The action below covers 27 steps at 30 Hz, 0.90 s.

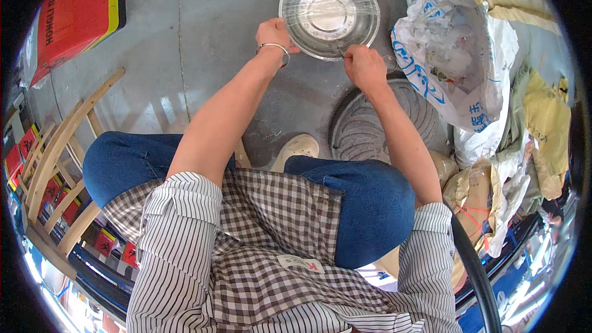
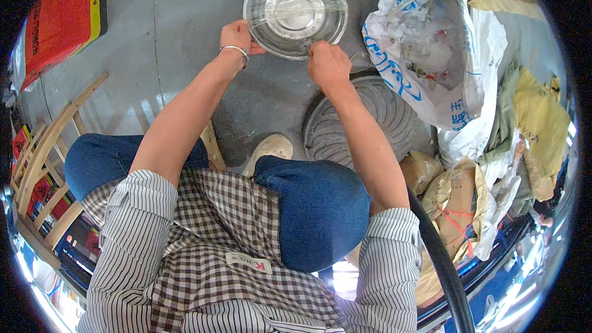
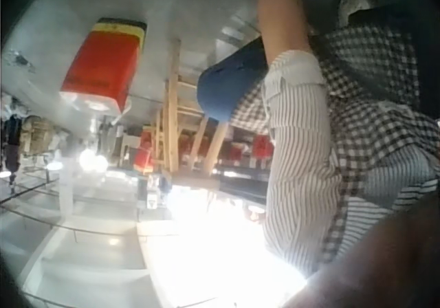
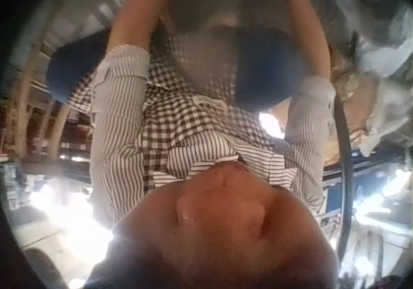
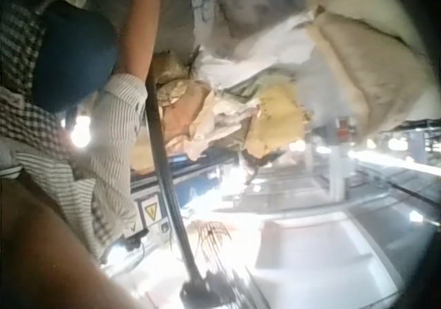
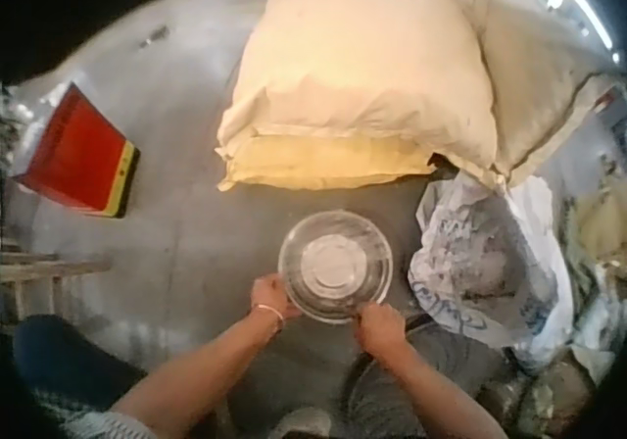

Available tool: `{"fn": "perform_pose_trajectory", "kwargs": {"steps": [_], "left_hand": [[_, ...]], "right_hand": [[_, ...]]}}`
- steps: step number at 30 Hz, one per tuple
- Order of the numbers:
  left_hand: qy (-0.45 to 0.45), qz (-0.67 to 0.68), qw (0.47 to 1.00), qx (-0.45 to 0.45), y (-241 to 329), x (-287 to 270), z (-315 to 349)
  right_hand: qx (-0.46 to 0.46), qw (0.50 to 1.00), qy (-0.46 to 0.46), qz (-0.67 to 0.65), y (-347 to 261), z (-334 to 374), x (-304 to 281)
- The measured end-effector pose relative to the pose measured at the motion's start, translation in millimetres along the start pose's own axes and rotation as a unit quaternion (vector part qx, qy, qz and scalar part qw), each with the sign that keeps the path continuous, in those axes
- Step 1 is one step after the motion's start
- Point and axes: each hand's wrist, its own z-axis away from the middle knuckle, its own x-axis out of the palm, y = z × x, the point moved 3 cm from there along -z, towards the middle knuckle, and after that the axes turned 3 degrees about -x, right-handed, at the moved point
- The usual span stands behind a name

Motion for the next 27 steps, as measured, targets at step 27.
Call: {"fn": "perform_pose_trajectory", "kwargs": {"steps": [27], "left_hand": [[0.001,0.025,1.000,-0.016,-2,0,1]], "right_hand": [[0.086,0.977,0.032,-0.192,-42,11,31]]}}
